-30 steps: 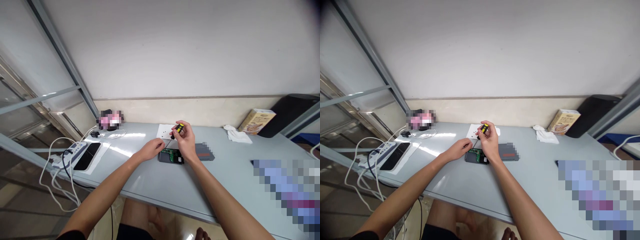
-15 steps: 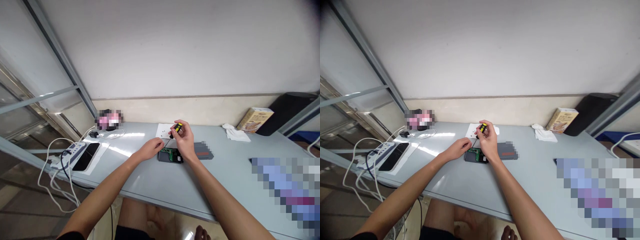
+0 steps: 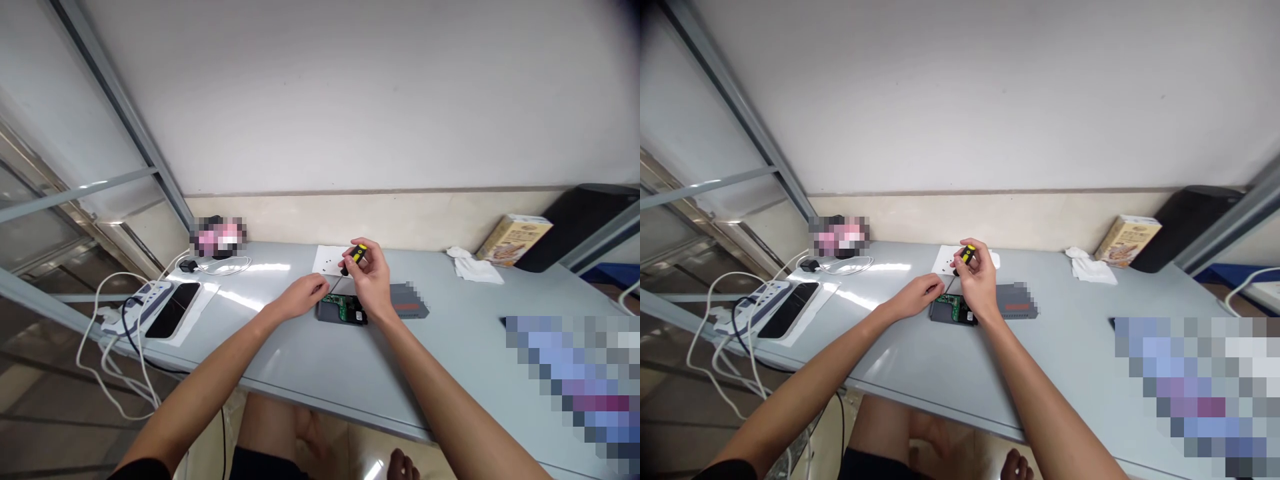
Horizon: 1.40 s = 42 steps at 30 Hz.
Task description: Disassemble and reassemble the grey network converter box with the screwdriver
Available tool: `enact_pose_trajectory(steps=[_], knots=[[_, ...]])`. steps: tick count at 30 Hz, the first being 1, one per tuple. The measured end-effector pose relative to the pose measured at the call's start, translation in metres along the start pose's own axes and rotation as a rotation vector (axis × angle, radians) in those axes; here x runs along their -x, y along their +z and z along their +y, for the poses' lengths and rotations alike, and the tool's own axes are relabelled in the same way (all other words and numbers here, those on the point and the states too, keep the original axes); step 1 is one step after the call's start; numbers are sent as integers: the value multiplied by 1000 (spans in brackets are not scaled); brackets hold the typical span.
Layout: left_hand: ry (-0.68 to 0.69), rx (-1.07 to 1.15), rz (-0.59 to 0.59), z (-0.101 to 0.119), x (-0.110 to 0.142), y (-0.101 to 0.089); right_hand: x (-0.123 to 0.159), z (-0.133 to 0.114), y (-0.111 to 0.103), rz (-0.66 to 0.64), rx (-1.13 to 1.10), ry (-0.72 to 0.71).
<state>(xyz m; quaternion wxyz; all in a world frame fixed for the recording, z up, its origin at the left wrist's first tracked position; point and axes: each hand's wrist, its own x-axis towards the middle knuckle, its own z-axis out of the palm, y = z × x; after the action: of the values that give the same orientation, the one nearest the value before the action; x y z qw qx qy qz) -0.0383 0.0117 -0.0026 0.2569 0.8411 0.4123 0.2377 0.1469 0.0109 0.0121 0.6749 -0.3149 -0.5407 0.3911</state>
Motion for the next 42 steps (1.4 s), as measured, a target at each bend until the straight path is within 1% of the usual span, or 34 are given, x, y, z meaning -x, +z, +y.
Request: enact_pose_trajectory(steps=[4, 16, 23, 25, 29, 31, 33, 36, 40, 42], knots=[[1, -6, -2, 0, 0, 0, 0, 1, -1, -12, 20, -2], [-3, 0, -5, 0, 0, 0, -1, 0, -1, 12, 7, 15], [-6, -5, -3, 0, 0, 0, 2, -1, 2, -46, 32, 12], [-4, 4, 1, 0, -1, 1, 3, -3, 3, -37, 56, 4], [2, 11, -1, 0, 0, 1, 2, -6, 2, 31, 118, -23], [5, 14, -5, -1, 0, 0, 0, -8, 0, 36, 134, -12], [5, 14, -8, -1, 0, 0, -2, -8, -2, 17, 107, 27], [11, 11, -6, -2, 0, 0, -5, -6, -4, -9, -7, 86], [23, 14, 5, -4, 0, 1, -5, -3, -1, -59, -162, 143], [19, 7, 4, -4, 0, 2, -4, -5, 1, -63, -223, 171]])
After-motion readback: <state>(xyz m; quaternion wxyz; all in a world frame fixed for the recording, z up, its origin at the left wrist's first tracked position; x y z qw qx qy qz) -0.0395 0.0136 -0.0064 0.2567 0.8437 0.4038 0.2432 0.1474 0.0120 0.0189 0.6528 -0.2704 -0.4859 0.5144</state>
